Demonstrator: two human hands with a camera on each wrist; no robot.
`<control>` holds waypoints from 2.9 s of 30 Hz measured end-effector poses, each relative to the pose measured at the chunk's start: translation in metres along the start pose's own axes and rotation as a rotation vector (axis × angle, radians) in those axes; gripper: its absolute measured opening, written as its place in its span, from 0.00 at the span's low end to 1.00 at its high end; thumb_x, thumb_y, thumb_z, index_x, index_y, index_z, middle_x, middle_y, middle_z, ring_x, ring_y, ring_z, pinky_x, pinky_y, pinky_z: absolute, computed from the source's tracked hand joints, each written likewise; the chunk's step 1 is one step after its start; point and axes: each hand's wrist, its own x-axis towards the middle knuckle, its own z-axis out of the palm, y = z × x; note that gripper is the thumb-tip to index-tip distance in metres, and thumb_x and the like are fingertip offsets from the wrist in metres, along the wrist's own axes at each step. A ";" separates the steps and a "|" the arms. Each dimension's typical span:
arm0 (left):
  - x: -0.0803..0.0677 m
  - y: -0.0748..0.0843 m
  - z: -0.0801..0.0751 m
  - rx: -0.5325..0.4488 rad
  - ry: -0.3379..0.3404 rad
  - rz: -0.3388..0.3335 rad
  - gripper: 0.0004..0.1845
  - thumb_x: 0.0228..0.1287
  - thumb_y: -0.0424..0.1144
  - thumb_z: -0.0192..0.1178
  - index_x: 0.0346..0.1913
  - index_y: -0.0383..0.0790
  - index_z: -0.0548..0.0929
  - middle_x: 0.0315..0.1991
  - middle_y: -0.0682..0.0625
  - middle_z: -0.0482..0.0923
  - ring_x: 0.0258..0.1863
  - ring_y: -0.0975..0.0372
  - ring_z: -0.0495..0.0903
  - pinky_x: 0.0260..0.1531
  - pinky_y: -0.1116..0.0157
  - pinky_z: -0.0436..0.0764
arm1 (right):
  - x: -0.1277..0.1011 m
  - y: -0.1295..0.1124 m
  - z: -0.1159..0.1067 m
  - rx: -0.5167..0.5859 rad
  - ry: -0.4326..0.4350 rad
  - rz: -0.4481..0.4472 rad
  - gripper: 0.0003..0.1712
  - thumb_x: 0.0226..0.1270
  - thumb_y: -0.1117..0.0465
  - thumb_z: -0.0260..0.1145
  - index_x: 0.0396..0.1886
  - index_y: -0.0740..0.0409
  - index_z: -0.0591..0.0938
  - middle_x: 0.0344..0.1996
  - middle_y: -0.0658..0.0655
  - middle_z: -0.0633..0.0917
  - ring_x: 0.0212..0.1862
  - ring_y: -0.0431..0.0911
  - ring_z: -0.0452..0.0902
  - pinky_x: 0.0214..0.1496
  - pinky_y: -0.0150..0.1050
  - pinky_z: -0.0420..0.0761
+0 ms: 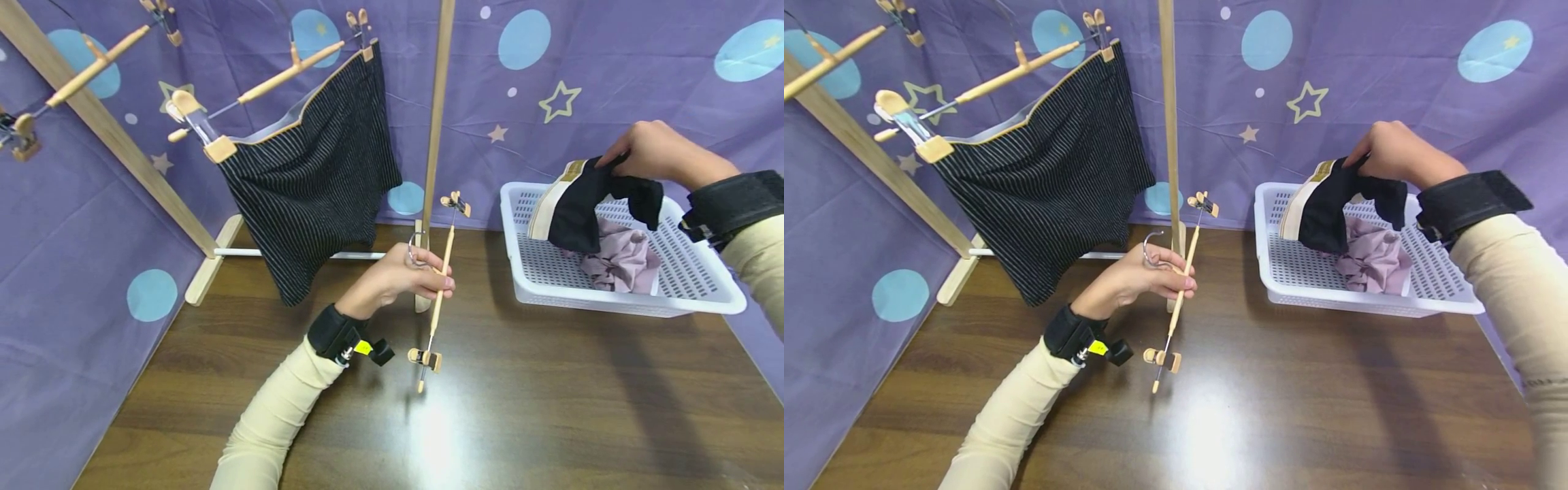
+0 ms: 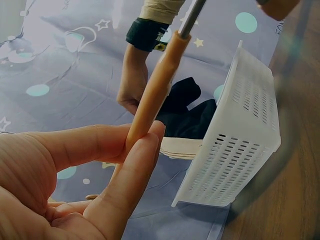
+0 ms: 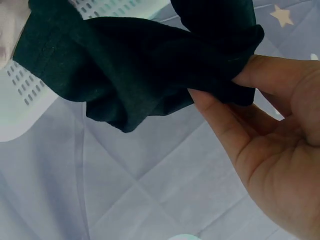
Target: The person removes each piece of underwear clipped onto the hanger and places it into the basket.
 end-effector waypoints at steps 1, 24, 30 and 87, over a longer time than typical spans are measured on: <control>0.000 0.000 0.000 0.003 0.001 0.000 0.11 0.60 0.24 0.69 0.44 0.26 0.82 0.29 0.47 0.88 0.28 0.63 0.89 0.36 0.63 0.90 | 0.001 0.000 0.001 -0.002 0.000 -0.010 0.12 0.53 0.76 0.68 0.38 0.70 0.89 0.38 0.72 0.89 0.30 0.46 0.76 0.26 0.34 0.72; 0.000 -0.002 0.002 0.043 0.008 -0.016 0.19 0.59 0.27 0.70 0.51 0.21 0.80 0.32 0.45 0.90 0.29 0.62 0.89 0.39 0.61 0.90 | 0.020 0.005 0.065 0.077 -0.082 0.066 0.14 0.47 0.73 0.67 0.36 0.66 0.91 0.39 0.69 0.89 0.48 0.66 0.83 0.52 0.57 0.81; 0.000 -0.002 0.001 0.035 0.012 -0.021 0.18 0.59 0.26 0.69 0.51 0.20 0.79 0.31 0.46 0.89 0.28 0.63 0.88 0.38 0.63 0.90 | 0.022 0.006 0.080 0.105 -0.093 0.064 0.15 0.46 0.73 0.68 0.37 0.66 0.90 0.40 0.68 0.89 0.50 0.68 0.83 0.57 0.60 0.80; -0.007 -0.012 0.007 0.001 -0.003 0.000 0.15 0.59 0.24 0.68 0.48 0.20 0.80 0.30 0.44 0.89 0.27 0.63 0.88 0.36 0.63 0.90 | 0.008 -0.008 0.140 0.224 -0.240 0.009 0.15 0.42 0.80 0.67 0.34 0.72 0.89 0.27 0.60 0.87 0.28 0.47 0.70 0.30 0.36 0.70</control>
